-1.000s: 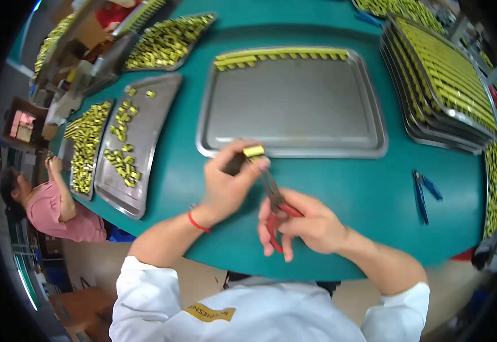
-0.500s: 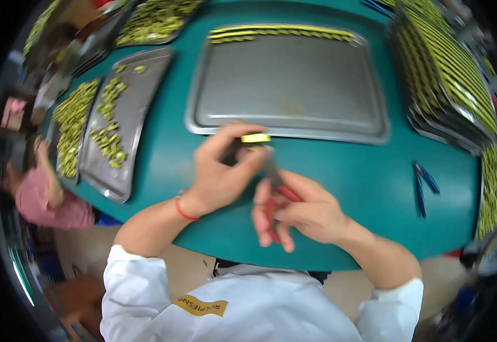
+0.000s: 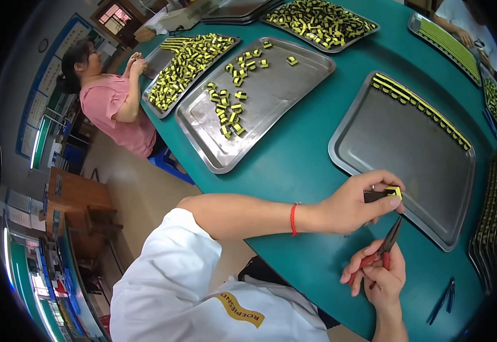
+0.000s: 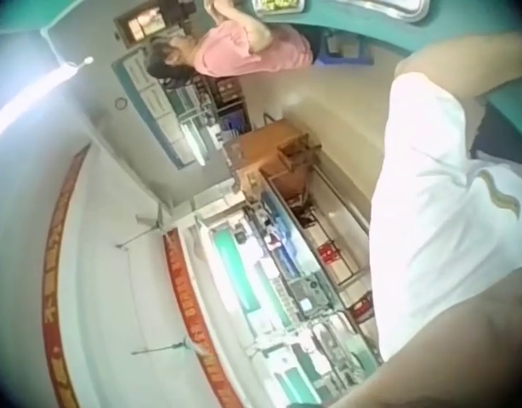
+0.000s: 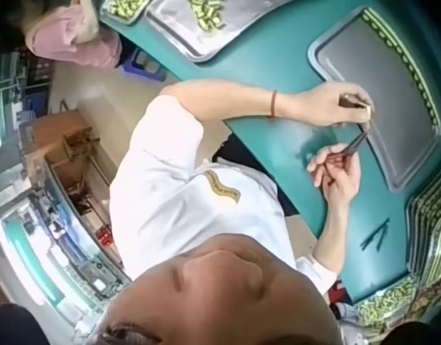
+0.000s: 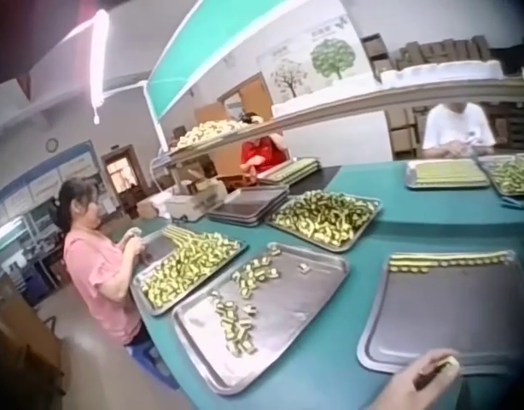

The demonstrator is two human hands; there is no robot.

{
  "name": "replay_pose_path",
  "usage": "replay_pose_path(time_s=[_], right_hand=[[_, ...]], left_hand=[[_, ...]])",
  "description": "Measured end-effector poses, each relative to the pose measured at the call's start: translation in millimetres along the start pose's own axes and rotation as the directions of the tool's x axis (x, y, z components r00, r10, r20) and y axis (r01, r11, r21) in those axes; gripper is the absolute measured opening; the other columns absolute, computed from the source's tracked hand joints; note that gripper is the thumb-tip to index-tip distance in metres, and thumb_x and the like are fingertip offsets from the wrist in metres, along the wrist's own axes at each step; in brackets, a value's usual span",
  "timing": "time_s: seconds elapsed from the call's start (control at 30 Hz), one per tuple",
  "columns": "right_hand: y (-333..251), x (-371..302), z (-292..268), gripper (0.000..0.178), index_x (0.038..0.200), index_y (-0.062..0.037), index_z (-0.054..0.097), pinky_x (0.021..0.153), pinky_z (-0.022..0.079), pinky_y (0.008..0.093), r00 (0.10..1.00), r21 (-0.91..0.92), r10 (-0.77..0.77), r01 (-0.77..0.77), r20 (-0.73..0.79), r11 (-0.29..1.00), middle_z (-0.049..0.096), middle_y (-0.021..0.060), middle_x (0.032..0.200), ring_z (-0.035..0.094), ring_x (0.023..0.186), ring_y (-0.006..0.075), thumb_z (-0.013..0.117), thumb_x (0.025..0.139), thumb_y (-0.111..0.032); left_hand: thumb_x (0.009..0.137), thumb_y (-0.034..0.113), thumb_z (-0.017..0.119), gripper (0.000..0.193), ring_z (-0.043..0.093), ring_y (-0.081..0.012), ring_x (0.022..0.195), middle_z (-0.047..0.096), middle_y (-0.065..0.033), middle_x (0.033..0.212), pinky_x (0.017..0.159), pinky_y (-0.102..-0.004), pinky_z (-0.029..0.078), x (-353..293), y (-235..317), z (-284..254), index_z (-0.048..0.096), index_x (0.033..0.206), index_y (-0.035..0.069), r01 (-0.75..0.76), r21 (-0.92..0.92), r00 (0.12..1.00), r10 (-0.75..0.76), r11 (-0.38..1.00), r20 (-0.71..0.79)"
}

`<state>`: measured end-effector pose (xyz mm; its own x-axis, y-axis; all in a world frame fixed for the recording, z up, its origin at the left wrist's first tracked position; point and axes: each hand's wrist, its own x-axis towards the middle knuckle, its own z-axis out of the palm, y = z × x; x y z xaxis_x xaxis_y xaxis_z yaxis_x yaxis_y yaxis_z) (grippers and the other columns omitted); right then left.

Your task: The person assembles electronic components by fitting yellow parts into plastic bases, using pliers to secure them.

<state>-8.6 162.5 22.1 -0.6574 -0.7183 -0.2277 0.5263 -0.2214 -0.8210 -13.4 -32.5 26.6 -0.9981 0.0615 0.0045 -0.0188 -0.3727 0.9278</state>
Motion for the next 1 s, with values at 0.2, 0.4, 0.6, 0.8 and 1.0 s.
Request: replay_pose_path(time_s=[0.2, 0.4, 0.6, 0.8, 1.0], right_hand=[[11, -8, -31, 0.032, 0.115, -0.0013, 0.042, 0.034, 0.048, 0.0297, 0.994, 0.033, -0.105, 0.104, 0.027, 0.994, 0.06, 0.0195, 0.078, 0.064, 0.055, 0.0299, 0.049, 0.084, -0.002], [-1, 6, -26, 0.03, 0.124, -0.0021, 0.055, 0.055, 0.055, 0.0319, 0.943, 0.135, -0.025, -0.021, 0.331, 0.991, 0.066, 0.022, 0.103, 0.065, 0.072, 0.0301, 0.053, 0.095, 0.002], [-3, 3, -18, 0.029, 0.123, -0.0012, 0.055, 0.052, 0.054, 0.0289, 0.948, 0.123, -0.043, 0.004, 0.315, 0.992, 0.065, 0.0214, 0.101, 0.065, 0.073, 0.0296, 0.052, 0.094, 0.004], [-4, 0, -23, 0.031, 0.126, -0.0016, 0.053, 0.052, 0.055, 0.029, 0.951, 0.127, -0.031, -0.009, 0.306, 0.992, 0.065, 0.0216, 0.102, 0.066, 0.076, 0.0309, 0.053, 0.095, 0.002], [5, -15, -6, 0.034, 0.118, -0.0024, 0.041, 0.034, 0.05, 0.0297, 0.998, 0.023, -0.056, 0.056, -0.004, 0.998, 0.06, 0.0162, 0.081, 0.067, 0.06, 0.0293, 0.055, 0.087, -0.006]], left_hand=[[0.092, 0.014, 0.066, 0.016, 0.059, -0.0105, 0.091, 0.063, -0.0043, 0.094, 0.082, -0.0281, 0.05, 23, -28, 16, 0.058, 0.1, 0.003, -0.207, 0.026, 0.978, 0.207, 0.978, -0.001], [0.088, 0.011, 0.062, 0.019, 0.053, -0.0089, 0.063, 0.06, -0.009, 0.09, 0.049, -0.0245, 0.042, 13, -25, 8, 0.052, 0.101, 0.002, 0.062, -0.226, 0.998, -0.061, 0.972, 0.01], [0.085, 0.008, 0.058, 0.023, 0.052, -0.0105, 0.057, 0.065, -0.0122, 0.084, 0.048, -0.0257, 0.041, 13, -25, 2, 0.054, 0.105, -0.003, 0.112, -0.381, 0.994, -0.103, 0.918, 0.044], [0.085, 0.008, 0.057, 0.032, 0.054, -0.0111, 0.057, 0.068, -0.0129, 0.091, 0.048, -0.0262, 0.042, 13, -26, 5, 0.057, 0.114, -0.006, 0.139, -0.368, 0.988, -0.107, 0.919, 0.107], [0.091, 0.011, 0.058, 0.033, 0.051, -0.0083, 0.058, 0.069, -0.009, 0.101, 0.05, -0.0242, 0.041, 14, -26, 9, 0.059, 0.121, -0.002, 0.16, -0.389, 0.98, -0.1, 0.907, 0.171]])
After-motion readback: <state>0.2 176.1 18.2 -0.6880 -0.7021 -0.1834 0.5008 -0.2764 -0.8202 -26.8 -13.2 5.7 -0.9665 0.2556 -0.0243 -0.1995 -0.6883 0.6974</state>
